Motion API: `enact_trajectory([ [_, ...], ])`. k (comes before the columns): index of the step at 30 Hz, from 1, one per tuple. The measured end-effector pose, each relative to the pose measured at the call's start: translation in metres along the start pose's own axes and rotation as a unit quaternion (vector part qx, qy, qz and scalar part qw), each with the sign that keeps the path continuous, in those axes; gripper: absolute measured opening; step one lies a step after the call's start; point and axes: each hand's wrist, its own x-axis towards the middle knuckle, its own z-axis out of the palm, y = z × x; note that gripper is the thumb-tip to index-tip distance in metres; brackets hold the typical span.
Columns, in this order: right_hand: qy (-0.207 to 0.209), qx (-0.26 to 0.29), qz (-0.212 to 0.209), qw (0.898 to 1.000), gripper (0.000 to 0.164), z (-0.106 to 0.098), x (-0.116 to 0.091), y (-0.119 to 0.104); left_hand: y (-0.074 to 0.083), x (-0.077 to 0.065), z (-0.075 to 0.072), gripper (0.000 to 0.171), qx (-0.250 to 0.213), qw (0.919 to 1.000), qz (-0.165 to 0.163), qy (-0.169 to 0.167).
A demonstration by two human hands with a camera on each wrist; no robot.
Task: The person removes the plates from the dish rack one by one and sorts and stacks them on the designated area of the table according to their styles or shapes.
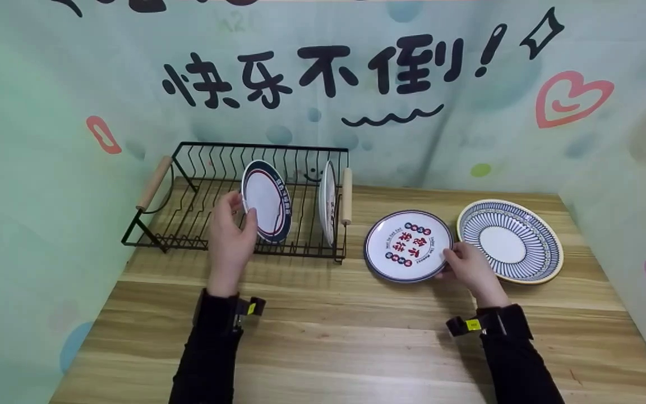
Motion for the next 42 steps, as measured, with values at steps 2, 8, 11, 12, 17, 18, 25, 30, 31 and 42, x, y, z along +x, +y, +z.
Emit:
enact_trajectory([
  [2,0.003,-0.009,-0.001,1.0,0.023,0.0002,0.0,0.0006,0.0,0.0003,0.0,0.042,0.002,1.0,-0.001,0.0],
  [8,-0.003,-0.008,0.01,1.0,0.028,0.0015,0.0011,0.0013,0.0004,0.0007,0.0004,0.042,0.002,1.0,-0.009,-0.002],
  [11,-0.021,0.028,0.025,0.999,0.032,0.0026,0.0012,0.0004,0.0007,0.001,0.0008,0.042,0.004,0.9999,-0.009,-0.002],
  [12,-0.026,0.029,0.027,0.999,0.032,0.0028,0.0011,0.0,0.0003,0.0011,0.001,0.042,0.004,0.9999,-0.01,-0.002],
  [17,-0.053,0.036,0.022,0.998,0.037,0.0036,0.0009,-0.0009,-0.0011,0.0013,0.0006,0.042,0.003,0.9999,-0.014,-0.002],
  [18,-0.057,0.04,0.021,0.997,0.038,0.0038,0.001,-0.0008,-0.0013,0.0013,0.0004,0.042,0.003,0.9999,-0.013,-0.001],
  [25,-0.067,0.045,0.016,0.997,0.045,0.0041,0.0005,0.0005,-0.0012,0.0017,-0.0012,0.041,0.004,0.9999,-0.013,0.001],
  [30,-0.066,0.023,0.015,0.997,0.042,0.003,-0.0007,0.0014,-0.0009,0.0026,-0.0011,0.042,0.003,0.9998,-0.021,0.0],
  [31,-0.065,0.018,0.014,0.998,0.041,0.0028,-0.001,0.0016,-0.0008,0.0027,-0.0012,0.042,0.004,0.9998,-0.022,0.0],
  [42,-0.07,-0.042,-0.009,0.997,0.033,0.0016,-0.0073,-0.0055,-0.0014,0.0021,-0.0019,0.043,0.006,0.9996,-0.026,-0.003],
])
